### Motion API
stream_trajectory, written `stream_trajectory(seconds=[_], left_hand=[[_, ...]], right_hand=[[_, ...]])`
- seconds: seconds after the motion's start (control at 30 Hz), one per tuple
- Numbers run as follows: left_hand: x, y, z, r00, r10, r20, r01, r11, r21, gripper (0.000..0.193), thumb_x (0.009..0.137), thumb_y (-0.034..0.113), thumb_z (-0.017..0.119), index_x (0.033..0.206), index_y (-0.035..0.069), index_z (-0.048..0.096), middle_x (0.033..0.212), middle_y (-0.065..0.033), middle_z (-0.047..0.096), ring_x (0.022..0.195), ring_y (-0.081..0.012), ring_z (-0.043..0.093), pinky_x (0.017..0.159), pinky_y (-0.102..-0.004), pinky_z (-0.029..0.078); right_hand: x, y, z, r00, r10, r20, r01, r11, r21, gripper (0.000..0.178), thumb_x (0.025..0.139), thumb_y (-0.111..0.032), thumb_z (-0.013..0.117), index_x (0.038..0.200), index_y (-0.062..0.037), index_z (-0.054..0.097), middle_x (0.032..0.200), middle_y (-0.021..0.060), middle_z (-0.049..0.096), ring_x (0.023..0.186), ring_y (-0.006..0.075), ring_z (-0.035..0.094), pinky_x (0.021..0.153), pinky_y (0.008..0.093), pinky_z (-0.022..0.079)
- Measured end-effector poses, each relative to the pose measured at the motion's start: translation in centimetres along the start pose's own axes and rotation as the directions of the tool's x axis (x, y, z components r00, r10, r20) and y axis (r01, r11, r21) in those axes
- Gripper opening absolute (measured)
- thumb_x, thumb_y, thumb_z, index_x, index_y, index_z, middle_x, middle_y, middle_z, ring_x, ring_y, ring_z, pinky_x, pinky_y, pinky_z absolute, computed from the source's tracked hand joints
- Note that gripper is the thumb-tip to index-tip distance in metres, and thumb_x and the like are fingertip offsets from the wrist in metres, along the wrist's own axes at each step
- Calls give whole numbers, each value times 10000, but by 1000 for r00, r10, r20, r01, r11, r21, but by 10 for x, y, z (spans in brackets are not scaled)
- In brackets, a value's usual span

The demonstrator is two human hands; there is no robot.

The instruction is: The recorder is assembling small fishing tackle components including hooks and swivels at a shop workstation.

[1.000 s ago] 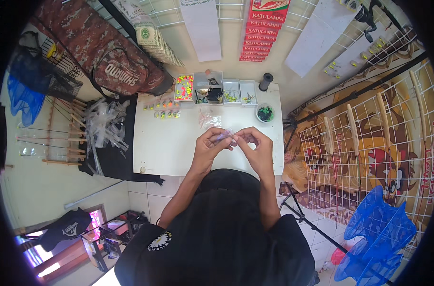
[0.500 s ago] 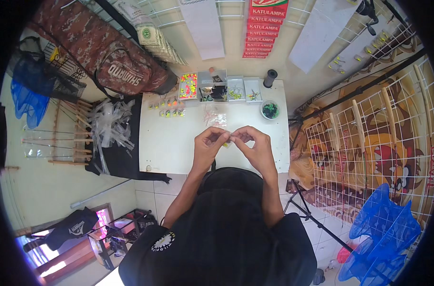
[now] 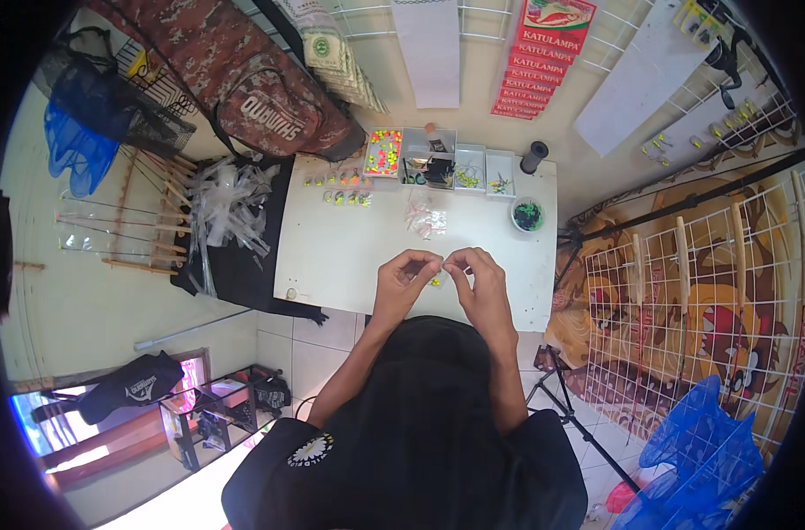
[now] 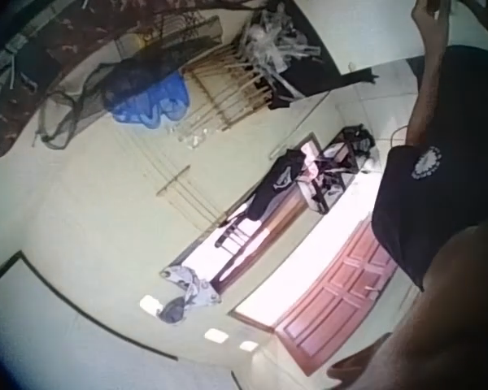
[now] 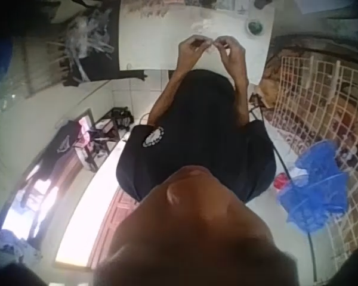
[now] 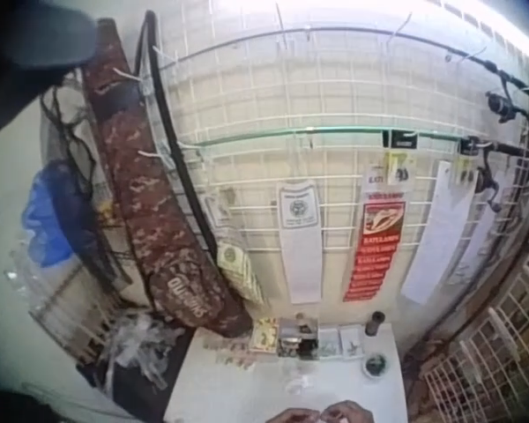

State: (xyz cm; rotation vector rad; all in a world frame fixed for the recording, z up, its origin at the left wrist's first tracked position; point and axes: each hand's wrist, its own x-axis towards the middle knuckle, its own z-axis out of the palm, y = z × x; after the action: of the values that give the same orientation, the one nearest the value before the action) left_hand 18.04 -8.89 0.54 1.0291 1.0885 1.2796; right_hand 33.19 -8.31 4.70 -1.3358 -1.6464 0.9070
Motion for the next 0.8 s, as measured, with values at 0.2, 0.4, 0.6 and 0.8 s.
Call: stream_trajectory(seconds=[0.2, 0.4, 0.6, 0.8], left_hand=[[-7, 3, -24, 993, -114, -14, 113, 991, -67, 168, 909, 104, 649, 997, -38, 625, 884, -86, 676, 820, -118, 650, 754, -243, 522], [-4, 9, -54, 992, -40, -115, 28, 993, -111, 113, 908, 59, 640, 960, -34, 605, 896, -81, 661, 828, -120, 643, 753, -250, 526], [3, 8, -109, 985, -74, -156, 58, 993, -101, 186, 894, 67, 659, 1032, -46, 605, 908, -77, 656, 799, -113, 624, 732, -239, 512], [13, 7, -177, 976, -140, -165, 123, 987, -107, 217, 866, 52, 681, 1064, -19, 629, 878, -76, 656, 759, -113, 612, 693, -240, 504]], right_hand=[[11, -5, 11, 991, 1, 132, -4, 1000, 25, 82, 853, -29, 646, 895, 36, 618, 821, 114, 640, 705, 184, 604, 674, 289, 486], [27, -9, 48, 971, 106, 212, -135, 983, 127, 130, 863, -98, 681, 893, 20, 635, 792, 48, 656, 739, 99, 601, 704, 265, 493], [45, 0, 110, 977, 36, 209, -69, 986, 152, 139, 862, -120, 680, 900, 6, 633, 720, 63, 631, 659, 122, 567, 628, 268, 456], [71, -2, 173, 940, 105, 326, -177, 963, 201, 158, 888, -155, 665, 937, -13, 616, 748, 34, 635, 683, 92, 563, 644, 259, 463]])
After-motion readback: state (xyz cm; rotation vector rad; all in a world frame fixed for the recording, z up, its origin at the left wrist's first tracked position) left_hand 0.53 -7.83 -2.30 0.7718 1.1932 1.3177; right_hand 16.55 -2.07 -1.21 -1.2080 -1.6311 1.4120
